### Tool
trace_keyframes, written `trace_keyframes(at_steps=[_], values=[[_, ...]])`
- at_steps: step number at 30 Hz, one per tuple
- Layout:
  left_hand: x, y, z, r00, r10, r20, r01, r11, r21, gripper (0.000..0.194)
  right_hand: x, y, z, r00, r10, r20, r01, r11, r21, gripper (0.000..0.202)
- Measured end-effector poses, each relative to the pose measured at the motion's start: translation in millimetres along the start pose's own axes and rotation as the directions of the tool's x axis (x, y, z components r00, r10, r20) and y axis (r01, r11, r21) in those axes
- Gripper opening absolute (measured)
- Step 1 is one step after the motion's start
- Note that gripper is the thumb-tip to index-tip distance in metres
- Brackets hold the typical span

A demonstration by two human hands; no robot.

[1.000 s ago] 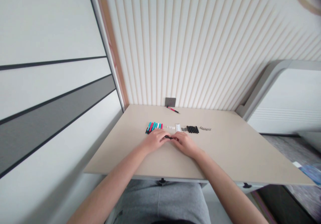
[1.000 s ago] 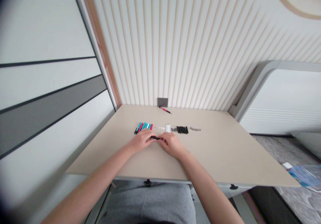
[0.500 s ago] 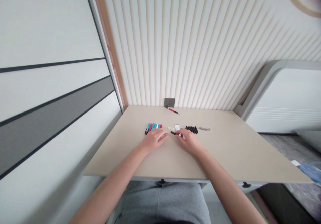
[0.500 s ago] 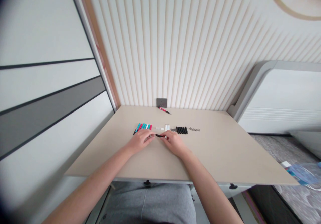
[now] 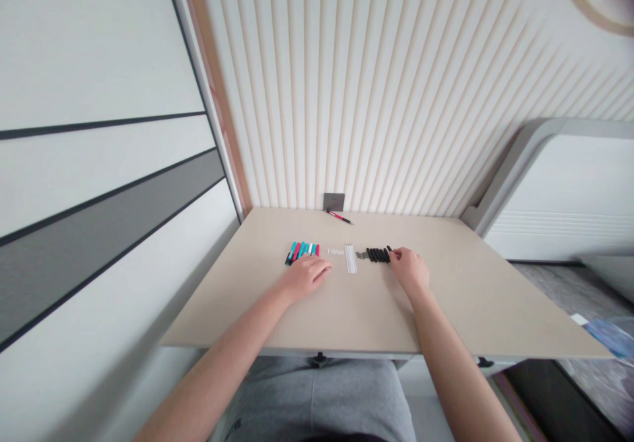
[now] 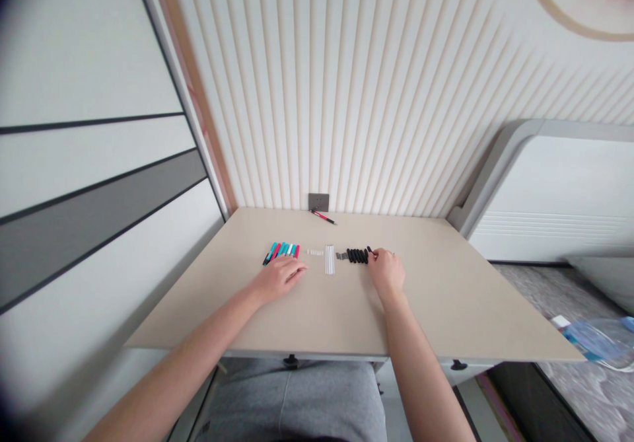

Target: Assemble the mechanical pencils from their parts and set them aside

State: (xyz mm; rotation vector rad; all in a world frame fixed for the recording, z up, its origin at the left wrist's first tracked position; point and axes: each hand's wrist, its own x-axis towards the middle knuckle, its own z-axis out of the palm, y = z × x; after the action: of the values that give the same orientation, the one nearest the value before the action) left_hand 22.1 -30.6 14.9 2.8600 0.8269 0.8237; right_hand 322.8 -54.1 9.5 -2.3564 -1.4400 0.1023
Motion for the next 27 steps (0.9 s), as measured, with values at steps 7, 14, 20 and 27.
trace_keyframes(at_steps=[7, 14, 20, 27], values=[[-0.6, -0.9, 1.5, 1.000, -0.002, 0.009, 0.002, 1.000, -0.004, 0.016, -1.0, -3.3, 1.5, 0.999, 0.023, 0.038, -0.021, 0.999, -0.045, 0.031], [-0.5, -0.5, 0.5, 1.000, -0.010, 0.016, 0.010, 1.000, 0.004, 0.017, -1.9, -4.3, 2.0, 0.999, -0.020, 0.042, 0.021, 0.999, -0.036, 0.034], [-0.8, -1.9, 1.6, 1.000, -0.010, 0.016, 0.010, 1.000, -0.003, 0.015, -2.4, -3.2, 2.6, 0.998, -0.041, 0.053, 0.044, 0.998, -0.050, 0.035], [-0.3, -0.8, 0.2, 0.999, -0.009, 0.034, 0.009, 1.000, 0.009, 0.016, -2.6, -2.9, 4.2, 0.997, -0.055, 0.046, 0.058, 0.996, -0.065, 0.035]])
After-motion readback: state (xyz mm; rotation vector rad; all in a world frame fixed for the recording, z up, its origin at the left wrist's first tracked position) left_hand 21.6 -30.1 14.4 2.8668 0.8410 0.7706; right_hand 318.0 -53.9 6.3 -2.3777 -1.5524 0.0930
